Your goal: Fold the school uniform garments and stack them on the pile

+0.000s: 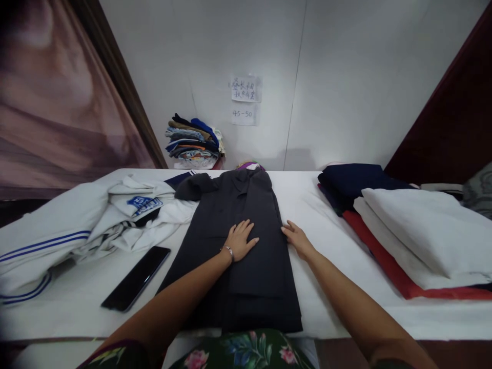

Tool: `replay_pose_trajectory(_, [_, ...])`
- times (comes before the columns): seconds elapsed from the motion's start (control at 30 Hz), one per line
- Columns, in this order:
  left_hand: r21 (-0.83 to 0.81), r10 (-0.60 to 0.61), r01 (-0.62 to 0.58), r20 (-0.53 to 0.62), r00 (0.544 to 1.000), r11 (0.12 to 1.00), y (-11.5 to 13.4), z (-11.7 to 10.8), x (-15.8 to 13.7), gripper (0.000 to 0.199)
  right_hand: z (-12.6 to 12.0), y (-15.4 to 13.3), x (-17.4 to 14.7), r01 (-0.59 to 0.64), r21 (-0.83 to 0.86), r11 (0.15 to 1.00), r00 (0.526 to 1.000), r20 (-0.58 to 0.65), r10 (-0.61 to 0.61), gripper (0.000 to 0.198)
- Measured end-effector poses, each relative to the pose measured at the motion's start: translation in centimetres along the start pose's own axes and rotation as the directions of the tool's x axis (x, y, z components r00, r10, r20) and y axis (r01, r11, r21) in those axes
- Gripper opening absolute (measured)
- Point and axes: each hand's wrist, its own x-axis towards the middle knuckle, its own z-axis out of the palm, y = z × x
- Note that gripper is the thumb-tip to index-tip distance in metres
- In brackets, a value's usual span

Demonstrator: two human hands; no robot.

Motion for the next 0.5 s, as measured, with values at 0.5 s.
replay_pose_trajectory(0.5, [-0.188,0.119,-0.107,0.055,0.991,0.976,9.4,-3.1,-11.3,0.073,1.3,-0.3,-14.7,-0.358,0.58,0.732,0.9,0.424,0.104,0.028])
